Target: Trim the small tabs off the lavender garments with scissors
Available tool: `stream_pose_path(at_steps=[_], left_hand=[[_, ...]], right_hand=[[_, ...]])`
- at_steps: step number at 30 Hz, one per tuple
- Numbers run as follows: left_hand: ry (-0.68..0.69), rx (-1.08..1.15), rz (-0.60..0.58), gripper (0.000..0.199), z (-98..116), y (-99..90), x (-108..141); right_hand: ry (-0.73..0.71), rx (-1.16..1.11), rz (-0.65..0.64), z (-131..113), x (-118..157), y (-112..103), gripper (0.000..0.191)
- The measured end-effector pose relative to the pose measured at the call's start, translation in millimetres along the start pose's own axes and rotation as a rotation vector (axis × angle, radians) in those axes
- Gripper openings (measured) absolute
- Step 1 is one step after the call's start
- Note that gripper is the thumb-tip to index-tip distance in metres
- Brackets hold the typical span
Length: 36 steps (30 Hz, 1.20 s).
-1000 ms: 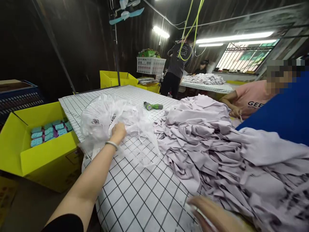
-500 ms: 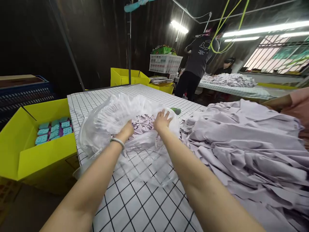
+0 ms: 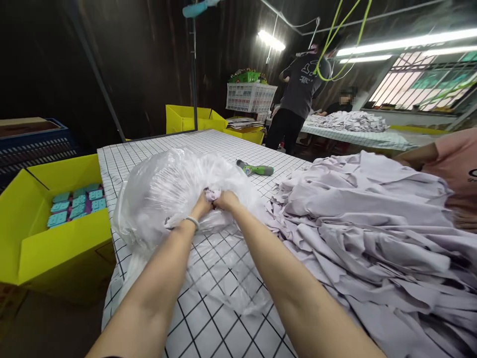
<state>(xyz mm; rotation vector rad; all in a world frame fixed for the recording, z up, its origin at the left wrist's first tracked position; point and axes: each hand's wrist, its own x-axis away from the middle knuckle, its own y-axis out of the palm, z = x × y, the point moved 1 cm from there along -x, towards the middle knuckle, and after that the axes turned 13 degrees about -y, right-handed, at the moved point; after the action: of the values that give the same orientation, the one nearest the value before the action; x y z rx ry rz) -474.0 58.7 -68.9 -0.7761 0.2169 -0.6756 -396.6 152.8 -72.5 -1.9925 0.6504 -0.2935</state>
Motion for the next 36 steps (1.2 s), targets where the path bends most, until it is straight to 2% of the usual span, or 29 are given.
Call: stream_pose_path(at_steps=[3, 6, 8, 10, 11, 13, 14, 16, 17, 19, 21, 22, 24, 26, 28, 31, 34, 36], left_hand=[[0.024, 0.069, 0.110, 0.036, 26.7, -41.6, 20.9], [0.068, 0.125, 0.250, 0.040, 46.7, -91.7, 59.9], [0.140, 0.189, 0.318, 0.041, 46.6, -116.0, 103.3], [0.195, 0.265, 0.281, 0.046, 29.1, -121.4, 158.1], [0.213, 0.303, 0.226, 0.048, 13.4, -115.5, 187.2], [0.201, 0.357, 0.093, 0.050, -28.7, -89.8, 241.3], [0.160, 0.352, 0.040, 0.049, -52.2, -73.1, 264.0], [0.081, 0.256, -0.037, 0.047, -95.2, -41.9, 297.1], [0.075, 0.191, -0.084, 0.051, -111.4, -30.9, 307.6], [0.107, 0.051, -0.151, 0.064, -129.8, -21.9, 318.2], [0.176, -0.055, -0.145, 0.074, -131.8, -26.4, 320.9], [0.210, -0.079, -0.099, 0.075, -129.0, -29.9, 321.9], [0.276, -0.099, 0.018, 0.074, -121.5, -31.5, 327.2], [0.351, -0.153, 0.058, 0.078, -117.3, -20.6, 338.3], [0.412, -0.273, -0.005, 0.083, -119.4, -1.7, 350.3], [0.414, -0.412, -0.089, 0.074, -128.7, 18.0, 354.4], [0.358, -0.459, -0.105, 0.072, -131.8, 18.8, 336.2], [0.323, -0.472, -0.098, 0.070, -128.6, 16.0, 319.9]], right_hand=[[-0.090, -0.150, 0.087, -36.6, 17.9, -45.3, 0.027], [-0.211, -0.318, 0.200, -73.2, 50.6, -92.3, 0.031], [-0.309, -0.532, 0.279, -94.2, 90.6, -104.5, 0.035], [-0.358, -0.746, 0.328, -107.5, 147.5, -90.7, 0.039], [-0.342, -0.803, 0.334, -109.9, 180.3, -74.1, 0.041], [-0.220, -0.823, 0.320, -105.2, 246.8, -28.2, 0.044], [-0.171, -0.823, 0.308, -98.8, 277.6, -3.9, 0.048], [-0.117, -0.751, 0.200, -81.7, 329.1, 35.0, 0.050], [-0.122, -0.682, 0.127, -72.8, 348.8, 45.7, 0.052], [-0.132, -0.552, -0.033, -58.0, 375.5, 47.8, 0.055], [-0.094, -0.466, -0.119, -50.9, 384.8, 32.3, 0.058], [-0.052, -0.434, -0.099, -50.6, 383.3, 23.3, 0.054], [0.025, -0.364, 0.038, -54.6, 371.3, 12.0, 0.039], [0.055, -0.295, 0.174, -60.1, 354.6, 15.3, 0.028], [0.047, -0.249, 0.200, -61.2, 343.1, 28.4, 0.021], [0.041, -0.216, 0.218, -52.6, 348.4, 42.8, 0.015], [0.017, -0.242, 0.310, -49.0, 374.1, 38.6, 0.018], [-0.013, -0.275, 0.399, -57.3, 391.1, 30.2, 0.019]])
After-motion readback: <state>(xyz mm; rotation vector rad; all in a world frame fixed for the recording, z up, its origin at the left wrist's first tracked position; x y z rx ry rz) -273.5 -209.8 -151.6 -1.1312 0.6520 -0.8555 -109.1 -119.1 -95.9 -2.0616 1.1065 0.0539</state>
